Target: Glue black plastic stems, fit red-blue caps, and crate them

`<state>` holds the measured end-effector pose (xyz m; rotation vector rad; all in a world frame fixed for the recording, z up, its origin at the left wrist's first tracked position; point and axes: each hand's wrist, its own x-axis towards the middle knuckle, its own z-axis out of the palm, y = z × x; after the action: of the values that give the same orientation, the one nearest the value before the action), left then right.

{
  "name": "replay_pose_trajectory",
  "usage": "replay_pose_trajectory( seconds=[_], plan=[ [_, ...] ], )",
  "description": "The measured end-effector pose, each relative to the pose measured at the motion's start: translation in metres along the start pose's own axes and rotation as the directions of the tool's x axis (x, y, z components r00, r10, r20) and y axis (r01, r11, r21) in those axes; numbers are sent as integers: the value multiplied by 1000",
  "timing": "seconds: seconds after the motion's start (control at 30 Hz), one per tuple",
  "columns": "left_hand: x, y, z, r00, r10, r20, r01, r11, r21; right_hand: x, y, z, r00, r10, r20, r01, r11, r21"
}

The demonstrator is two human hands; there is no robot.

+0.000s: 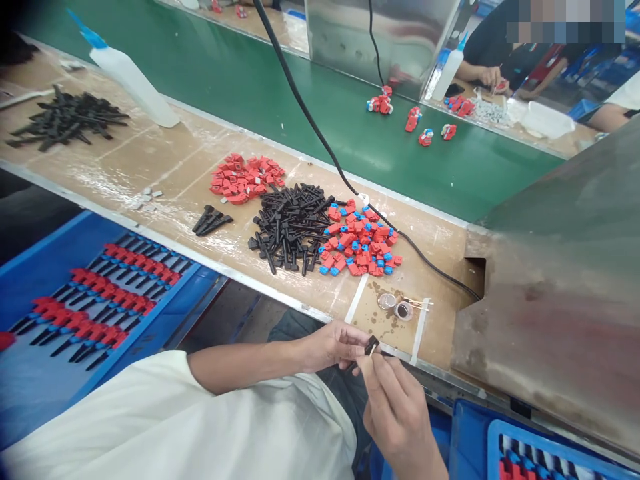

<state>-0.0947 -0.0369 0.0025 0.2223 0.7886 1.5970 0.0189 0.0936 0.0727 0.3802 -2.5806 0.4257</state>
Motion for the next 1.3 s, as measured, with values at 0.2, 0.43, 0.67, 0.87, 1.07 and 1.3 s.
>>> replay_pose_trajectory(
  seconds=[0.2, 0.43, 0.67, 0.87, 1.07, 1.3],
  plan=[
    [-1, -1, -5, 997, -75, 36, 78, 994, -79, -10, 15, -2, 949, 285, -135, -267, 953, 142],
    [-4, 2, -2, 996, -86, 26, 89, 986, -140, -10, 2, 1, 975, 144, -168, -143, 990, 21],
    [-6, 2, 3, 999, -32, -29, 30, 998, -59, -3, 4, 3, 956, 254, -147, -249, 967, 47],
    [-4, 5, 0, 998, -52, 16, 54, 984, -169, -7, 1, 7, 981, 125, -150, -112, 989, 93],
    [-2, 6, -4, 994, -79, 70, 96, 952, -291, -19, 15, 11, 685, 657, -316, -495, 737, 459],
    [-1, 5, -11, 992, -87, 93, 114, 934, -339, -11, 50, 19, 461, 807, -369, -655, 590, 472]
  ],
)
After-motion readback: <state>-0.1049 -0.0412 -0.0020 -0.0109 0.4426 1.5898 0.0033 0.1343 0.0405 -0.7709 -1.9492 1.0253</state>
